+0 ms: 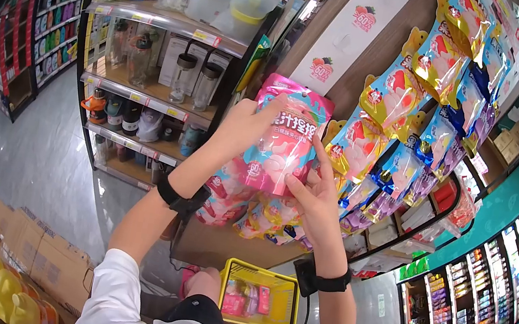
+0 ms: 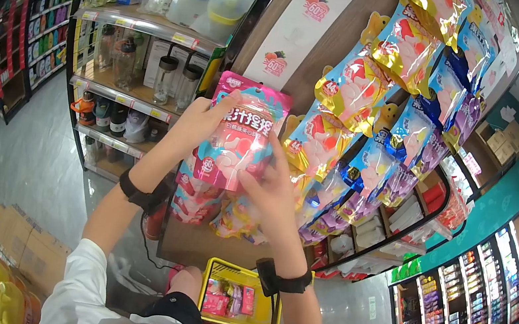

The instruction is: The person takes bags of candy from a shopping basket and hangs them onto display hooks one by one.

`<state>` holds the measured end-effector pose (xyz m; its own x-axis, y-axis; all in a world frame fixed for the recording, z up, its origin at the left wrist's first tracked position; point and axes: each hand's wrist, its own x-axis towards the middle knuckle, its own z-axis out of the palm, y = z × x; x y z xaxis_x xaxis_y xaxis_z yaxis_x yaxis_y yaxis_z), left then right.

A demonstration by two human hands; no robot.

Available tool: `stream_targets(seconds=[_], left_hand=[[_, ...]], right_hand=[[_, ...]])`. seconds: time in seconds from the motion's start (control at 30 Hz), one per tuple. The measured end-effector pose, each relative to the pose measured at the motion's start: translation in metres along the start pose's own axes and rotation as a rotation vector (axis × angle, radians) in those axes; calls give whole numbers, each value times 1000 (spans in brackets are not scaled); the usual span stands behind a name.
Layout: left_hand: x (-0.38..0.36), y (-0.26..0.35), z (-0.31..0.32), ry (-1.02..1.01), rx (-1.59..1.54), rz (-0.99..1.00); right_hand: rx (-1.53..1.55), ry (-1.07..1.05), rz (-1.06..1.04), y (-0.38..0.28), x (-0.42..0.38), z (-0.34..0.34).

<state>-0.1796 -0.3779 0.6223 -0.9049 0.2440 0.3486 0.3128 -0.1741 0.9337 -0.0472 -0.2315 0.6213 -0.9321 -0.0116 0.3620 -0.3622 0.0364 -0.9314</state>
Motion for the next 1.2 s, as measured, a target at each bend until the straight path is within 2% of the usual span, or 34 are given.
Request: stream_targets(seconds=[0.1,0.2,0.3,0.5,0.6,0.7,0.8,0.87,0.93,1.0,1.07,1.13,1.2], left_hand=[[4,-1,1,91,104,88],[12,-2,0,36,48,78],[18,-2,-2,-8,10,25],[16,-7,-4,-11,35,14],[-1,2,-8,97,315,67],[-16,-17,-20,112,312,133],[-44,-46,-37,141,128,150],[-63,-81,-53,171,-112,-45],[-79,-138,-69,256,-12,-189],[-102,-216,-76,242,-57,-244],[-142,-274,-64,125,36,-356],[-182,-322,-46,-165,153,-543],[-223,-362,-26,-348,207,-657]], right_hand=[[-18,18,-4,-4,0,3],[-50,16,-13,-7,4,2],[42,17,-17,-11,7,6],[127,19,90,-12,5,10],[57,-9,14,15,2,1],[-93,-41,106,26,-23,-12],[-242,-169,229,39,-71,-30],[-222,-279,352,55,-108,-49],[-247,-279,508,94,-157,-81],[-341,-194,573,131,-211,-116],[-66,134,739,160,-271,-145],[151,611,708,156,-317,-151],[284,901,575,163,-364,-163]])
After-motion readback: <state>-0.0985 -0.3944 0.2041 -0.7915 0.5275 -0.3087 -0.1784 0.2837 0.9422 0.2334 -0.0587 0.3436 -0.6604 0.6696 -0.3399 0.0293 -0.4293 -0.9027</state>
